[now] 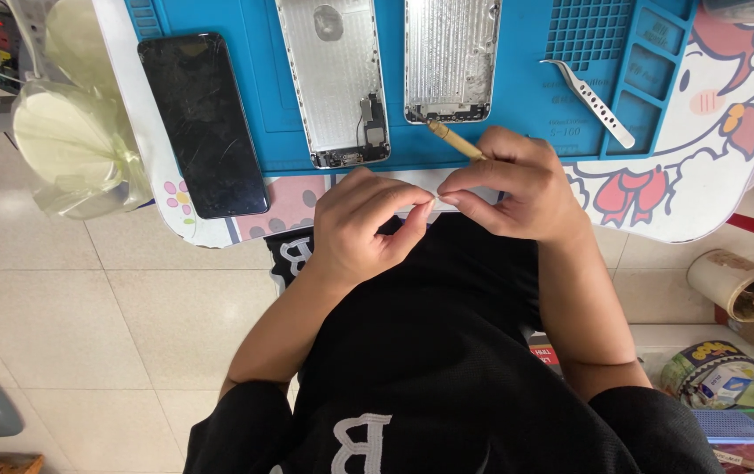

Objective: The person disassembles a smartphone on a blue repair mat. They use a screwdriver to remove small screws from the phone chassis, pick at internal components with the tool and fingers, reposition the phone frame, and finally hold the opened phone body while working on its interior with the screwdriver.

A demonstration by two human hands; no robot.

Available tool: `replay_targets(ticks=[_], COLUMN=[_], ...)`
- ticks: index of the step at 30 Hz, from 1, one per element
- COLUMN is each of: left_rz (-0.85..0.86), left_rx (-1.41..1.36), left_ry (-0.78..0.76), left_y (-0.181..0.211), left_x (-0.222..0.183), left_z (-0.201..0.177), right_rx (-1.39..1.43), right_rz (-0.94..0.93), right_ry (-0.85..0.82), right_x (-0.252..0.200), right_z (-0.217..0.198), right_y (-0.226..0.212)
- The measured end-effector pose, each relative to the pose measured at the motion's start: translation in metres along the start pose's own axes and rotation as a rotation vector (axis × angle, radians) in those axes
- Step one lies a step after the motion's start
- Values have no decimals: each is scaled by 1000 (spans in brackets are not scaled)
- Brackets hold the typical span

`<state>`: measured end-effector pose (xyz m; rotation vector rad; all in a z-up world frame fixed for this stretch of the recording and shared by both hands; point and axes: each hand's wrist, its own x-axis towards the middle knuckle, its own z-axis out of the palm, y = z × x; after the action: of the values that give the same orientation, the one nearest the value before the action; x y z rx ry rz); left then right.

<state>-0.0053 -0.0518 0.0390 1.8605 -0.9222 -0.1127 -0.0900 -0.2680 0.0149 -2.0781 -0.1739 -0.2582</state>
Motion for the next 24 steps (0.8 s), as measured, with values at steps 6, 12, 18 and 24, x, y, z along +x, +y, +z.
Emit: replay_targets(ticks=[6, 12, 18, 24], left_rz=[-19, -35, -13, -72], left_rx=[21, 68, 175, 507], left_ry=[-13, 27, 138, 190], left_y=[0, -3, -13, -30], left_x=[-10, -19, -21, -34], left_z=[-8, -17, -38, -39], right_rx=[-52, -161, -69, -207], right_rz=[-15, -71, 121, 101], right_ry=[-58, -106, -100, -113], right_x=[6, 20, 42, 74], right_z=[1, 12, 19, 28], right_y=[-9, -28, -41, -53])
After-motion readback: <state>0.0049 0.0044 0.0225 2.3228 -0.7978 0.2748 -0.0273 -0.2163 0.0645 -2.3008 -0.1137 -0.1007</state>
